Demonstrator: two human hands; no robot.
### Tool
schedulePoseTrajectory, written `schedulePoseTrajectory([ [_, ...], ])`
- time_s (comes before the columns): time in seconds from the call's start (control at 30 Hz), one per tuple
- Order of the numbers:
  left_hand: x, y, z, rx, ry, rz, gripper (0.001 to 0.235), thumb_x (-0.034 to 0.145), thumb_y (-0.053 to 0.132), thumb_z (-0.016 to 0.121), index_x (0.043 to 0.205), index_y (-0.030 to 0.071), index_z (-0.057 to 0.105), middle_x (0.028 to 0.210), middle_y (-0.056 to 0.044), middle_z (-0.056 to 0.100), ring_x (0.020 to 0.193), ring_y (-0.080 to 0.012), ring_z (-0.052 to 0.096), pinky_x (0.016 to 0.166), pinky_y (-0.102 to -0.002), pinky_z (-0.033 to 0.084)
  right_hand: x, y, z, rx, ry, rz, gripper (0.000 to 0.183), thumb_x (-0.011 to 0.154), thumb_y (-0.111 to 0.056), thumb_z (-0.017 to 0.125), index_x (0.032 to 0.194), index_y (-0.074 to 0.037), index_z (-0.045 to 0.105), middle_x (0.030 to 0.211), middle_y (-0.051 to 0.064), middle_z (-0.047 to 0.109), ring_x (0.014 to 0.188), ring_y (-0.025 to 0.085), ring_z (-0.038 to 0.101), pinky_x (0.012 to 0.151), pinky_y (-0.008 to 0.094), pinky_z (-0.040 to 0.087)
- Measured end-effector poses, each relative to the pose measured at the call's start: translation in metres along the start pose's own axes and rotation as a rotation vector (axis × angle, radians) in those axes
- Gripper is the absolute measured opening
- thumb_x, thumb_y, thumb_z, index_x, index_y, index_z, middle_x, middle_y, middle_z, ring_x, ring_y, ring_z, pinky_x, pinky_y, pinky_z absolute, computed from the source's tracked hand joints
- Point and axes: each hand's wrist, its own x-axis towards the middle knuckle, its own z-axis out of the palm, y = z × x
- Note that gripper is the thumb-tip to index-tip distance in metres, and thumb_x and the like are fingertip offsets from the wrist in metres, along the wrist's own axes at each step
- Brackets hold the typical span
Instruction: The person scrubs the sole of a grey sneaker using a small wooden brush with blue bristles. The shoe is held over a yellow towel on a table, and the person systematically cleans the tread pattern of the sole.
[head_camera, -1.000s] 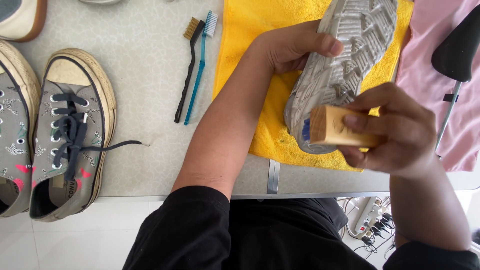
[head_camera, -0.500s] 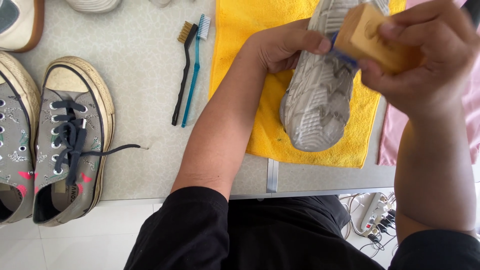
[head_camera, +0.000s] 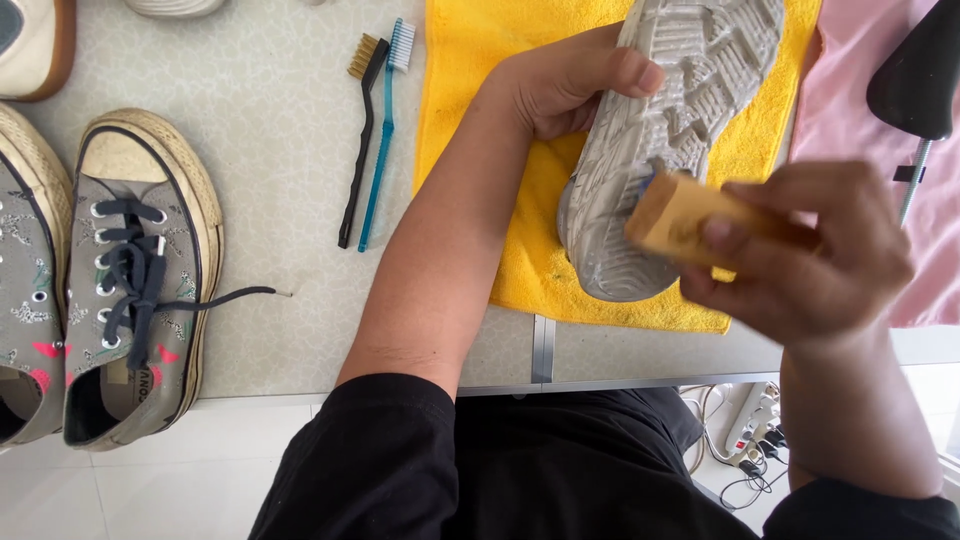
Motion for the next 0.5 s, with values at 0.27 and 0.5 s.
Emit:
schedulePoseTrajectory([
  [0.27,0.000,-0.002,-0.003,0.031,0.026,-0.023,0.069,0.079,0.039,0.087,0.133,0.005,0.060,0.127,-0.013,0.070,0.118,-0.0304,0.071,0.104,-0.047,0.062,-0.002,-0.056,0.005,0.096,0.003,-0.027,0.026,0.094,-0.029,0.073,0.101,-0.004,0.069,0.094,0.023,0.066,0.078,0.037,0.063,0.068,0.041,0.060],
  [0.5,0.000,0.003,0.002,0.043,0.024,-0.031,0.079,0.075,0.045,0.090,0.134,0.004,0.058,0.127,-0.014,0.070,0.118,-0.0308,0.072,0.104,-0.047,0.063,0.003,-0.052,0.002,0.209,0.032,-0.001,0.029,0.089,-0.030,0.077,0.100,-0.006,0.065,0.096,0.025,0.066,0.079,0.035,0.066,0.067,0.040,0.060],
])
